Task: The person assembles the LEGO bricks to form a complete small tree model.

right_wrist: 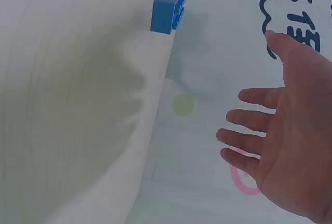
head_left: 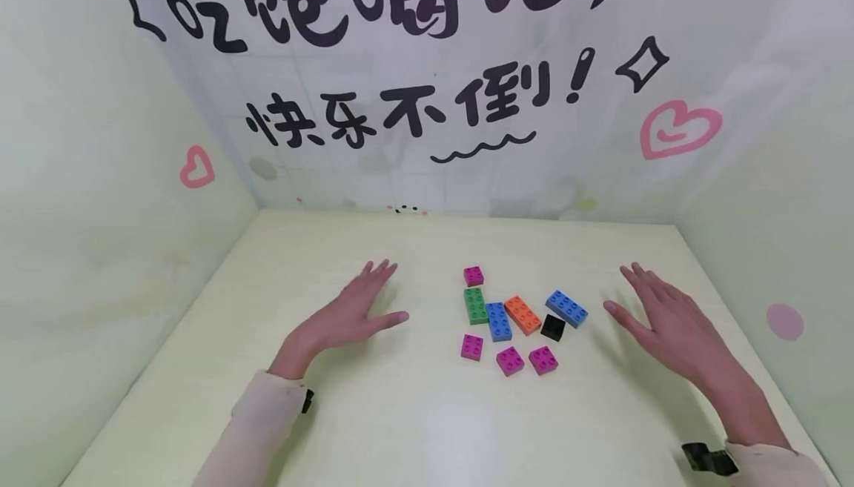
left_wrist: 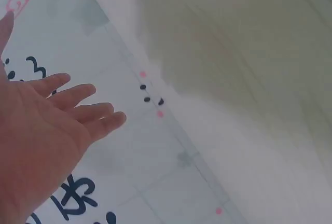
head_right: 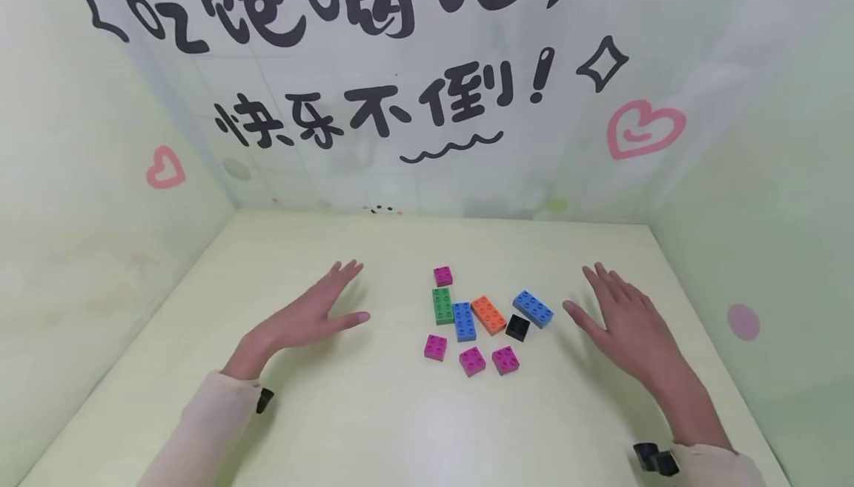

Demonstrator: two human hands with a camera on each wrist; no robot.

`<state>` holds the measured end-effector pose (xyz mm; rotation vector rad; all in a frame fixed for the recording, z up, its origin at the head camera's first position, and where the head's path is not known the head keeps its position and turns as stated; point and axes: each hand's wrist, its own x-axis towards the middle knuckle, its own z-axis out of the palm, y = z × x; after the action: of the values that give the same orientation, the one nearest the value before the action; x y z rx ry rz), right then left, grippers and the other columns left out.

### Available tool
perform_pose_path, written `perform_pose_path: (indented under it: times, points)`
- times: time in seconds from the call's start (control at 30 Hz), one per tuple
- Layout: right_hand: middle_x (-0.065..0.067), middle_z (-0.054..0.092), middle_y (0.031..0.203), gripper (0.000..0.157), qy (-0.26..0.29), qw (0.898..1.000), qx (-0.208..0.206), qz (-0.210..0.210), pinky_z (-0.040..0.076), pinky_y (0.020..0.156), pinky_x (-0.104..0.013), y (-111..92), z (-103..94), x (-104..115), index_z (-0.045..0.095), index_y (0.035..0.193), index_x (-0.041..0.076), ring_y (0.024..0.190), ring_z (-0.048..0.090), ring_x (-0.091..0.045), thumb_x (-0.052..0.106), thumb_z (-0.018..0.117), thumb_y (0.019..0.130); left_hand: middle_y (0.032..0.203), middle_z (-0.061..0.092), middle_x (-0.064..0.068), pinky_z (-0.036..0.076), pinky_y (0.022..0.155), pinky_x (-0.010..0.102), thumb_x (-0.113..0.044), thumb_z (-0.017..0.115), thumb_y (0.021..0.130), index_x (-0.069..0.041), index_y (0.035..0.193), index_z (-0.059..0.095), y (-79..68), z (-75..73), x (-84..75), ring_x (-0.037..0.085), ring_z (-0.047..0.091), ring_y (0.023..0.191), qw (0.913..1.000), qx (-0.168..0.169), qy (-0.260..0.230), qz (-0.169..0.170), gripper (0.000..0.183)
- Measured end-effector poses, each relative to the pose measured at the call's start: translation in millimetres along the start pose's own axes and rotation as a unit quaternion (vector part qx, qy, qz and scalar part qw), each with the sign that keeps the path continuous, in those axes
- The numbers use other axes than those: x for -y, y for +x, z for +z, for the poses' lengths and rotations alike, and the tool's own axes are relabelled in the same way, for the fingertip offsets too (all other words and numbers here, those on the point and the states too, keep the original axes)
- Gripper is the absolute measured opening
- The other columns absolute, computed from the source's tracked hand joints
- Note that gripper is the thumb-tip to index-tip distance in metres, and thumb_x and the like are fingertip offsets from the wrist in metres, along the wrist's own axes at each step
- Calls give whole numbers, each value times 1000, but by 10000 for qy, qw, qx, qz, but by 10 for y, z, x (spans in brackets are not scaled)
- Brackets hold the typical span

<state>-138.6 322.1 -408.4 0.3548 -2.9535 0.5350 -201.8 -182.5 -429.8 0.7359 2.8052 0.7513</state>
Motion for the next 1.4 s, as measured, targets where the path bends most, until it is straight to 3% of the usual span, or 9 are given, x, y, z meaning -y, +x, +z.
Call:
perform_pose_path:
  times: [0.17,0.3,0.37,0.43,0.57,0.7,0.9,1.07,1.4]
  points:
    - [-20,41,149,69,656,9970,-337,-222,38,94,-65,-3,102,202,31,155,14,129,42,-45,40,60,98,161,19,-4,23,114,44,-60,61,89,-24,158,19,196,178,-216,17,13,148,9979,210,-516,343,88]
    - [-6,61,132,51,1436,9836,-508,-964,51,91,-43,-6,304,387,55,140,15,115,60,-28,20,72,92,151,41,1,39,106,39,-41,70,91,-13,150,40,316,389,-402,24,43,135,9937,355,-922,536,72]
    - [1,65,125,46,1879,9738,-251,-1253,53,88,-37,-5,428,484,62,132,16,109,63,-21,16,75,89,141,52,2,46,99,35,-33,72,90,-10,143,50,352,507,-476,23,54,122,9907,427,-1162,570,61]
    - [5,66,123,43,2202,9648,152,-1431,52,90,-38,17,548,577,64,128,17,109,63,-18,18,77,87,131,60,1,50,92,30,-28,75,89,-9,135,58,379,604,-537,20,59,112,9879,512,-1361,540,53]
    - [7,66,122,46,2499,9505,1050,-1517,52,90,-44,81,739,700,65,127,17,112,60,-17,29,79,84,119,66,-3,50,86,22,-22,81,83,-10,126,66,420,723,-619,13,59,102,9840,656,-1599,440,47]
    - [9,65,121,48,2500,9465,1462,-1425,53,89,-38,101,844,729,66,126,20,112,57,-15,33,81,82,115,67,-9,49,84,21,-23,84,80,-12,123,69,445,793,-647,9,59,98,9813,729,-1737,403,47]
    - [10,65,119,47,2395,9465,1318,-1717,53,87,-35,171,892,732,67,124,17,103,61,-14,24,83,81,112,68,-15,48,83,21,-28,86,76,-17,120,72,471,817,-670,6,57,97,9832,609,-1639,524,47]
    - [11,65,121,46,2193,9477,1391,-1855,51,91,-35,218,959,739,67,126,17,108,60,-12,26,81,83,106,68,-19,46,83,24,-31,88,73,-20,115,74,458,859,-658,6,55,97,9841,493,-1609,568,45]
    - [17,65,114,47,2341,9554,1279,-1263,53,85,-30,242,1020,776,68,121,23,101,61,-10,32,85,77,100,64,-17,48,82,24,-27,88,74,-22,111,76,420,902,-663,8,55,97,9845,170,-1689,441,39]
